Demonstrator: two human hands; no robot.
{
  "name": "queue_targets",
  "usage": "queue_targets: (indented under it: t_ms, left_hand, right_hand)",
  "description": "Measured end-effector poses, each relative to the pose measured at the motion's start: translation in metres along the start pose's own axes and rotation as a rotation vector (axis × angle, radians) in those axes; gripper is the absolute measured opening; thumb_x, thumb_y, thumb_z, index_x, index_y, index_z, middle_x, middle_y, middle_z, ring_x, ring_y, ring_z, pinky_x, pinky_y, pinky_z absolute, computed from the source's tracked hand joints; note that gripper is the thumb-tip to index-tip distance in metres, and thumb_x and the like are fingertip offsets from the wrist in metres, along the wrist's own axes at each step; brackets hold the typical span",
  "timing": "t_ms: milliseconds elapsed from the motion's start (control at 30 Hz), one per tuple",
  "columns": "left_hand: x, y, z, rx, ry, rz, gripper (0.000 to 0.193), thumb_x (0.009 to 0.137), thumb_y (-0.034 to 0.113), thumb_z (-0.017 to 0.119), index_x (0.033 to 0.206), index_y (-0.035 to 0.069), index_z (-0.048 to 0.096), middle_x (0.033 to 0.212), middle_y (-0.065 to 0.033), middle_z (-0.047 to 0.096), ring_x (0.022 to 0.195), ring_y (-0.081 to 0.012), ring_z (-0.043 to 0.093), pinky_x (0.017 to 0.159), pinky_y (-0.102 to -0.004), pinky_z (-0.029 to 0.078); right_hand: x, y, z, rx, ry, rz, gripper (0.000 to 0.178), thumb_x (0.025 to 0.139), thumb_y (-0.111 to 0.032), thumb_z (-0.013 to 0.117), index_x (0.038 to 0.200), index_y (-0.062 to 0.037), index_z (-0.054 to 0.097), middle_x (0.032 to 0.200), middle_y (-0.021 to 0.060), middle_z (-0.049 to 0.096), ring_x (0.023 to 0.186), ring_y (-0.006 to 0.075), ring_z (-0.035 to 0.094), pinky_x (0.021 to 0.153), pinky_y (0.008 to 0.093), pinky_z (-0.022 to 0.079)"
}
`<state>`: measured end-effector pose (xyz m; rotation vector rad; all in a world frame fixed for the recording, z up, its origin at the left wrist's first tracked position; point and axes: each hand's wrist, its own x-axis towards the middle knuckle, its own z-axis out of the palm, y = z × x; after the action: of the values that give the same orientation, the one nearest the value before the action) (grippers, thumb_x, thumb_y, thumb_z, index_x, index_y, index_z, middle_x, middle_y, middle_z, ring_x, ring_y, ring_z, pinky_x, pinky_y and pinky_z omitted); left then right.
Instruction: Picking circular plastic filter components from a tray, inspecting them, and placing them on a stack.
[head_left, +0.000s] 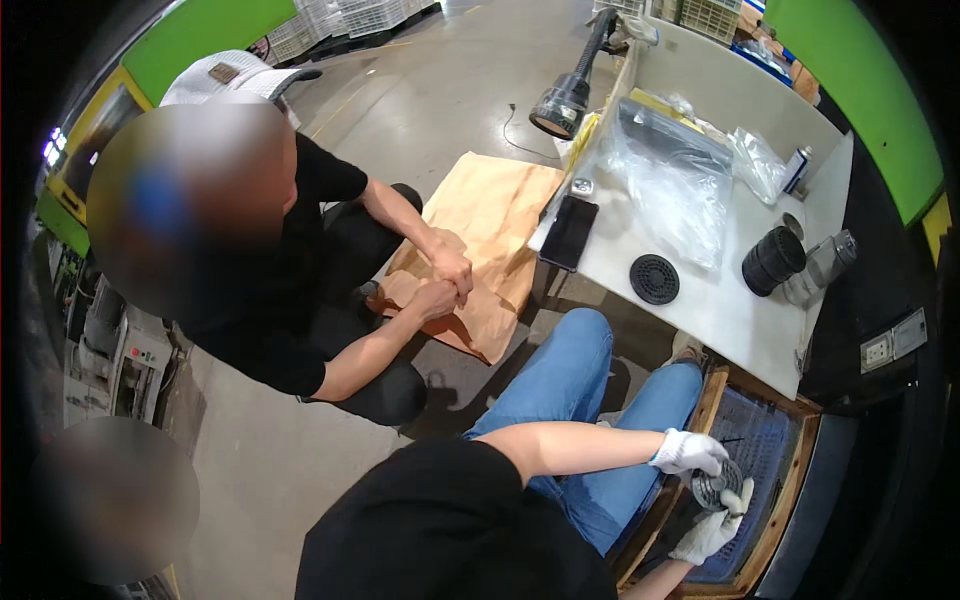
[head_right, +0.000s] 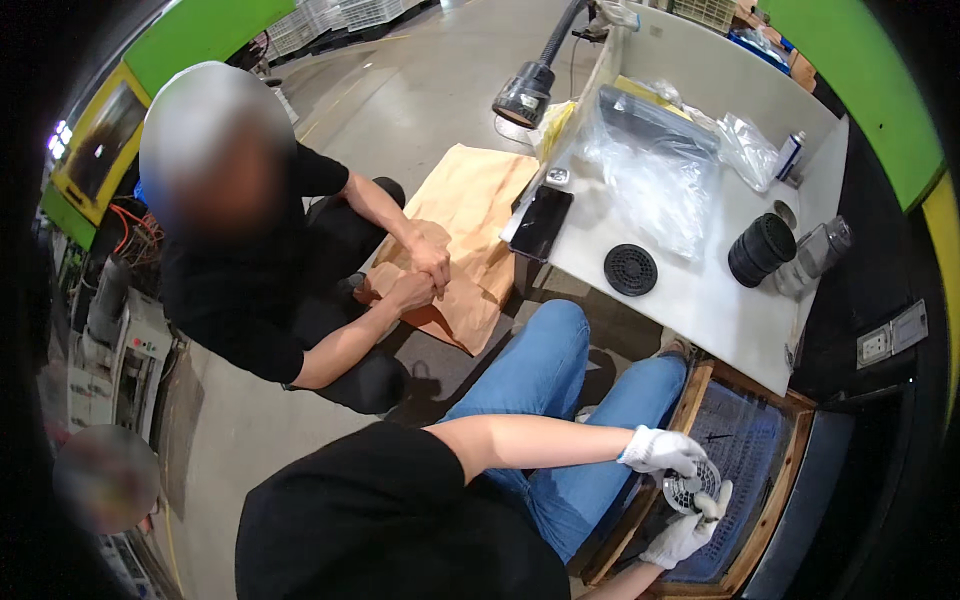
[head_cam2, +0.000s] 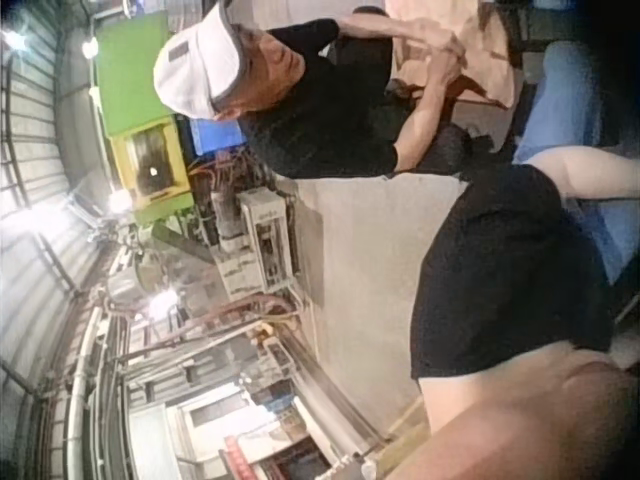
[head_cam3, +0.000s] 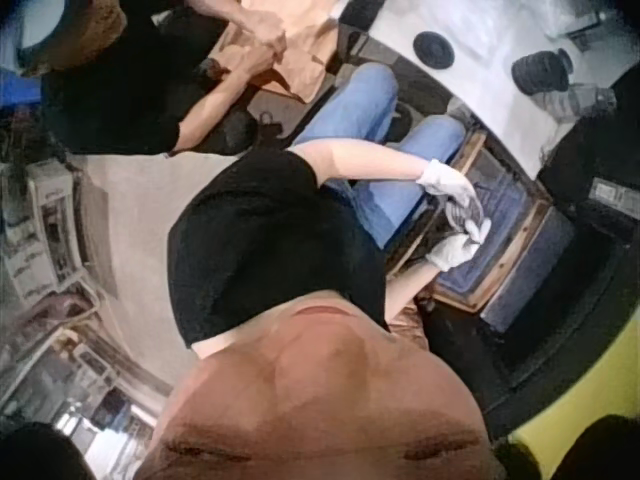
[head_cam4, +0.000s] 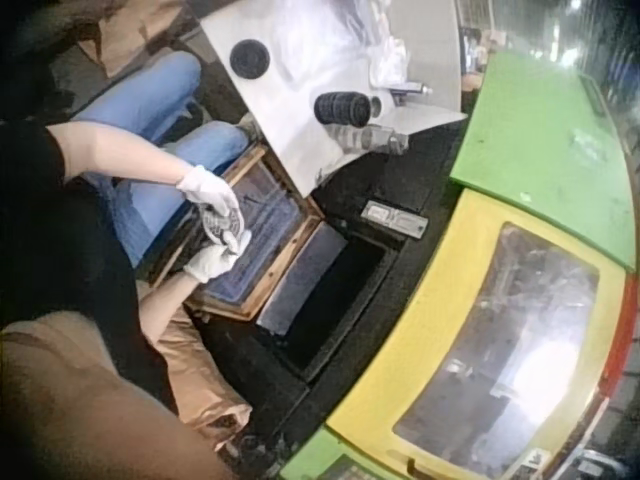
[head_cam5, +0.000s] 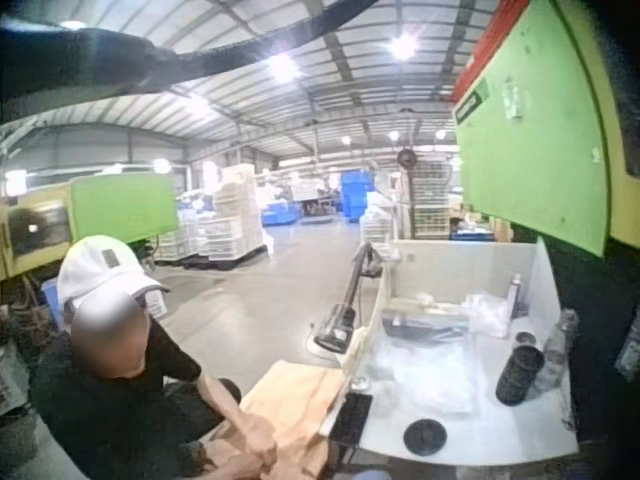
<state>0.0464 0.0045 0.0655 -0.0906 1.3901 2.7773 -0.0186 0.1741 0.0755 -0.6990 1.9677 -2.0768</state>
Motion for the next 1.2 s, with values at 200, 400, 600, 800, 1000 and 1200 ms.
queue_targets:
  t_ms: [200,400,600,800,1000,1200]
  left_hand:
    - [-0.062,0.066,-0.003,0.576,0.323,0.241,0.031,0.094,0.018,0.049,0.116,-0.002,0.055,0.094,-0.0095,0.062,0.079,-0.0149,0.062,0.065,-0.0275,0.053]
    - [-0.104,0.112,0.001,-0.248,0.393,0.262,0.047,0.092,0.01,0.052,0.134,-0.006,0.037,0.12,-0.0151,0.058,0.101,-0.0193,0.064,0.085,-0.0341,0.057]
    - [-0.108,0.112,0.009,-0.316,0.317,0.292,0.052,0.093,0.015,0.056,0.134,-0.008,0.035,0.122,-0.0178,0.057,0.102,-0.0214,0.065,0.082,-0.0315,0.06]
    - [-0.108,0.103,0.008,-0.278,0.275,0.285,0.05,0.096,0.019,0.05,0.135,-0.008,0.036,0.124,-0.0199,0.056,0.106,-0.0244,0.064,0.083,-0.0366,0.059]
    - [-0.118,0.099,-0.003,-0.329,0.295,0.27,0.048,0.101,0.028,0.04,0.133,-0.008,0.041,0.12,-0.0181,0.059,0.102,-0.0234,0.065,0.082,-0.0355,0.059]
    - [-0.124,0.098,-0.011,-0.361,0.331,0.272,0.045,0.1,0.032,0.044,0.125,-0.004,0.05,0.112,-0.0142,0.064,0.094,-0.0186,0.066,0.073,-0.0305,0.059]
  right_hand:
    - [0.021,-0.046,0.027,0.106,0.308,0.522,0.041,0.091,-0.011,0.05,0.131,-0.0044,0.051,0.072,-0.0049,0.044,0.051,0.0011,0.037,0.042,0.0151,0.028]
    - [0.006,-0.064,0.046,0.6,0.089,0.496,0.052,0.1,-0.025,0.045,0.145,-0.0051,0.027,0.088,0.0059,0.054,0.065,0.0091,0.05,0.056,0.025,0.047]
    - [0.002,-0.084,0.063,0.137,-0.145,0.585,0.034,0.098,-0.027,0.046,0.118,-0.0017,0.059,0.058,-0.0053,0.043,0.041,0.0032,0.033,0.037,0.0185,0.027]
    - [-0.003,-0.098,0.081,0.052,-0.333,0.405,0.022,0.094,-0.019,0.058,0.082,-0.0021,0.063,0.06,-0.0032,0.051,0.05,0.0023,0.041,0.046,0.0195,0.031]
    - [-0.007,-0.105,0.089,0.07,-0.206,0.445,0.014,0.093,-0.016,0.058,0.085,-0.0051,0.058,0.059,-0.0042,0.048,0.047,0.0023,0.039,0.042,0.0193,0.028]
    - [-0.01,-0.106,0.089,0.097,-0.178,0.422,0.013,0.092,-0.016,0.061,0.09,-0.003,0.06,0.061,-0.0046,0.047,0.048,0.002,0.038,0.043,0.0189,0.027]
